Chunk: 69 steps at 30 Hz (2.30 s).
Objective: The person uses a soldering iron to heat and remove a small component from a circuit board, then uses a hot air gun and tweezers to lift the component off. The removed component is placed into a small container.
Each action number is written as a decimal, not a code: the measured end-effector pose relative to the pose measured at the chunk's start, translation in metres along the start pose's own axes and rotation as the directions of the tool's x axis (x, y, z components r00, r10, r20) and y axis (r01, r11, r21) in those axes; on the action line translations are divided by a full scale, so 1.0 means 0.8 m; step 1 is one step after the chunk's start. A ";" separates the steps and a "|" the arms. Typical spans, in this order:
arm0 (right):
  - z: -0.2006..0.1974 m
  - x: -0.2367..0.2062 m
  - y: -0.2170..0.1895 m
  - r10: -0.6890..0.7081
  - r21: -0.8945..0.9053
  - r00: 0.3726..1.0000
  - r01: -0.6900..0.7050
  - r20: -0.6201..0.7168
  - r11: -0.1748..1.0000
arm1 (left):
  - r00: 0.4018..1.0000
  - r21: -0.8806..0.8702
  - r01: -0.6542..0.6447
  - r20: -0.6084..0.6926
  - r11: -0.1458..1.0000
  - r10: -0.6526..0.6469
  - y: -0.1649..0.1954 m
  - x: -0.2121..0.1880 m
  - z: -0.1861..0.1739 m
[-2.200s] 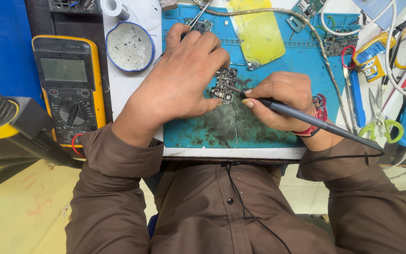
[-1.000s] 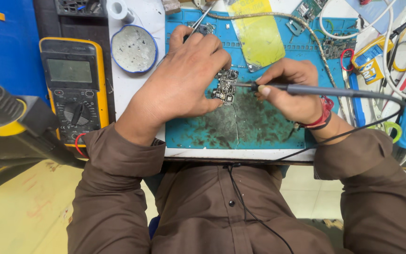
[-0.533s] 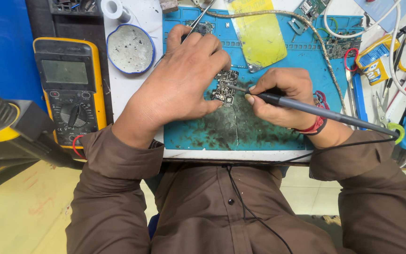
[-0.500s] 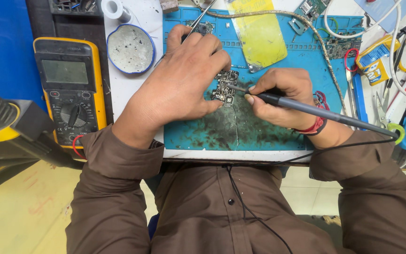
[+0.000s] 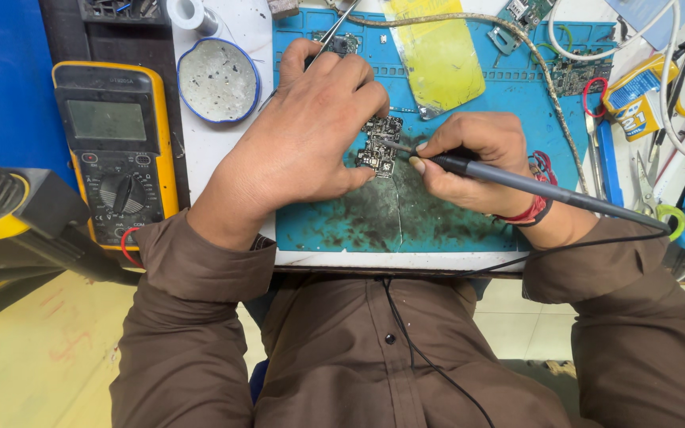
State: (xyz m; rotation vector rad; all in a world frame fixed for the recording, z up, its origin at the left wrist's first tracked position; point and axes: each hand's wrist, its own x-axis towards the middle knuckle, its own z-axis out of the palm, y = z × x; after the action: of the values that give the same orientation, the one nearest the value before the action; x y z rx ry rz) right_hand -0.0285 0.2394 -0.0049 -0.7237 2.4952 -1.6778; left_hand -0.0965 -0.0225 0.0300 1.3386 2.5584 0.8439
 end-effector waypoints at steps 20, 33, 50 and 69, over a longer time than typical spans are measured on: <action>-0.002 0.003 -0.002 -0.040 -0.004 0.999 0.040 0.021 0.999 | 1.000 0.004 0.000 0.002 1.000 0.000 0.002 0.002 -0.002; 0.000 -0.001 -0.001 -0.031 -0.038 0.999 0.031 -0.014 0.999 | 1.000 -0.001 0.005 0.007 1.000 -0.005 0.003 0.001 -0.003; 0.001 -0.004 -0.001 -0.046 -0.047 0.999 0.045 -0.020 0.998 | 1.000 0.000 -0.004 -0.003 1.000 0.004 0.001 0.001 0.000; 0.000 -0.002 -0.002 -0.055 -0.049 0.998 0.056 0.007 0.997 | 1.000 0.003 -0.004 0.002 1.000 0.004 0.001 0.000 0.000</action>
State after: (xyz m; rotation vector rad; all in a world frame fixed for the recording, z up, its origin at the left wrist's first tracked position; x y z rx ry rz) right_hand -0.0267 0.2397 -0.0040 -0.8081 2.5438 -1.6350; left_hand -0.0958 -0.0224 0.0307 1.3447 2.5573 0.8400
